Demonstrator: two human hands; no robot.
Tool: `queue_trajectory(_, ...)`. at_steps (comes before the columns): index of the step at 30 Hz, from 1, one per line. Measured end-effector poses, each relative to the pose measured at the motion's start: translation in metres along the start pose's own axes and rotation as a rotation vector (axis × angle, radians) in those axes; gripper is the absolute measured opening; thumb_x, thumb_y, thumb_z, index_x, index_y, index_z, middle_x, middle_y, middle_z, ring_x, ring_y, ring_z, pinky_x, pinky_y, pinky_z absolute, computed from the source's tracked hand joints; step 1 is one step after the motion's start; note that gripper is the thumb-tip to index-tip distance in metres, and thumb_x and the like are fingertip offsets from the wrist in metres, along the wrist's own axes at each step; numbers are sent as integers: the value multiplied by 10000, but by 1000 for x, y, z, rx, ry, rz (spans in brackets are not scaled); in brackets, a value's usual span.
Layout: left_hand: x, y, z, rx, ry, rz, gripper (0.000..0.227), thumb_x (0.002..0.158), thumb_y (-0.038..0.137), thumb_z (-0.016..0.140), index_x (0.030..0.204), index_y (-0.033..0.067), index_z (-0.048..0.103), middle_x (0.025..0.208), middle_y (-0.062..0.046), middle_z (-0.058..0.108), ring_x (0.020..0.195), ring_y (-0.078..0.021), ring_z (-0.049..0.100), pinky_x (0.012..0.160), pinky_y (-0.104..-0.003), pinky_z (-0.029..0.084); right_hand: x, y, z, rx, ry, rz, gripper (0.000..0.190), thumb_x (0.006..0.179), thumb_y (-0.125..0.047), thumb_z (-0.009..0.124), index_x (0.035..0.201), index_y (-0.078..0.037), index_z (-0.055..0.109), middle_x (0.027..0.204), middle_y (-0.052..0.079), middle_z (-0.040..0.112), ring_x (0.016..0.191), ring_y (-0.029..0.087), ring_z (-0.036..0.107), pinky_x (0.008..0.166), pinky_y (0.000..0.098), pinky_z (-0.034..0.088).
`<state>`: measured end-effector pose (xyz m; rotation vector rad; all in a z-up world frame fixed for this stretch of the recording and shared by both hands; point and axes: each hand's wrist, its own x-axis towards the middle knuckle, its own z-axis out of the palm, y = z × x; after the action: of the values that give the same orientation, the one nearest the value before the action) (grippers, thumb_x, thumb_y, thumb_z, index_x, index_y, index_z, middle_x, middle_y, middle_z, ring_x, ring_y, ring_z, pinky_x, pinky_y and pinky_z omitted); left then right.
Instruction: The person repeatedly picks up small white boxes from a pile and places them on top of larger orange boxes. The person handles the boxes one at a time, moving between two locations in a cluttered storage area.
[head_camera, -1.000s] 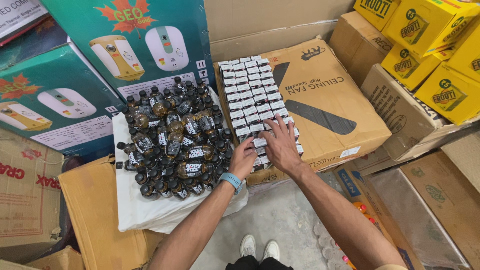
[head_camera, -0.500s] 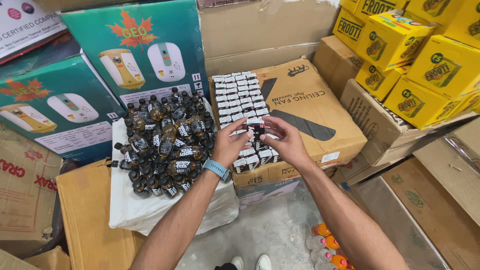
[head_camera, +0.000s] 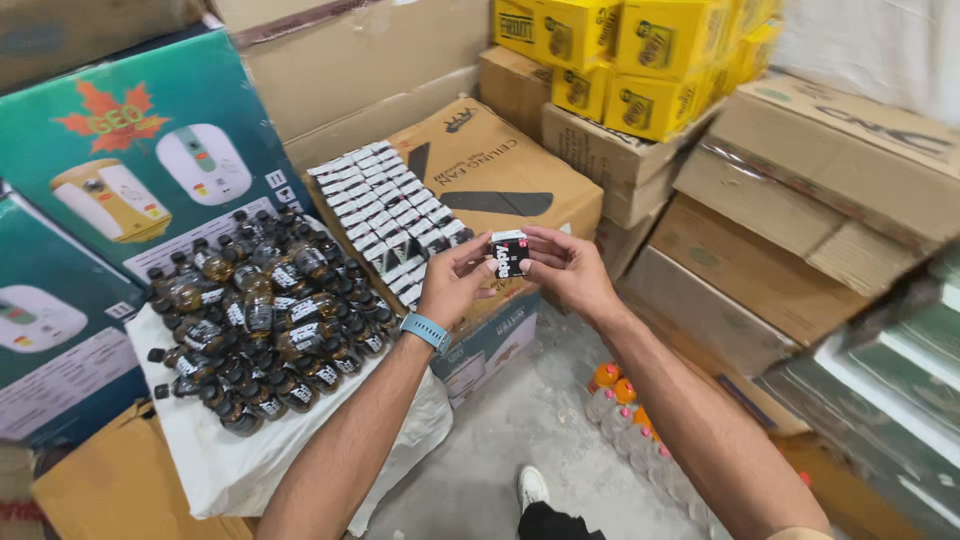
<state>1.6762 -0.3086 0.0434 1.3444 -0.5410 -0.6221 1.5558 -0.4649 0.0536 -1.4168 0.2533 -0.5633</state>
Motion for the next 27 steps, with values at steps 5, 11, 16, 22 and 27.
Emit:
queue_trajectory(5, -31, -12, 64, -41, -209, -30, 488, 919, 58, 742, 1377, 180, 627, 1340, -90, 658, 1049, -173, 694, 685, -325, 698, -88, -24, -37, -44, 230, -25, 586, 793, 94, 796, 1333, -86, 658, 1226, 175, 700, 1088, 220, 686, 883, 376, 632)
queue_trajectory(11, -94, -35, 160, 6, -498, -54, 482, 929, 38, 730, 1376, 191, 632, 1320, -92, 675, 1067, -173, 696, 670, -344, 698, -219, -49, -91, -109, 514, -44, 587, 785, 88, 808, 1325, -93, 665, 1201, 132, 714, 1070, 188, 688, 894, 355, 624)
queue_trajectory(16, -178, -45, 272, -4, -800, -93, 484, 939, 45, 718, 1389, 192, 621, 1319, -68, 679, 1101, -156, 695, 664, -320, 689, -362, -89, -141, -122, 784, -60, 585, 784, 92, 804, 1327, -72, 661, 1210, 140, 706, 1064, 211, 697, 835, 369, 650)
queue_trajectory(22, -327, -58, 419, -52, -1148, -124, 497, 943, 37, 712, 1401, 202, 609, 1308, -51, 680, 1090, -125, 685, 656, -292, 685, -565, -145, -183, -175, 1104, -116, 544, 815, 96, 773, 1322, -68, 662, 1241, 153, 703, 1081, 222, 705, 818, 378, 659)
queue_trajectory(27, -491, -67, 522, -101, -1383, -129, 476, 922, 40, 735, 1367, 176, 638, 1248, -90, 710, 1080, -170, 707, 657, -336, 692, -755, -179, -201, -270, 1327, -153, 558, 807, 70, 786, 1332, -58, 648, 1243, 156, 696, 1085, 218, 693, 788, 365, 659)
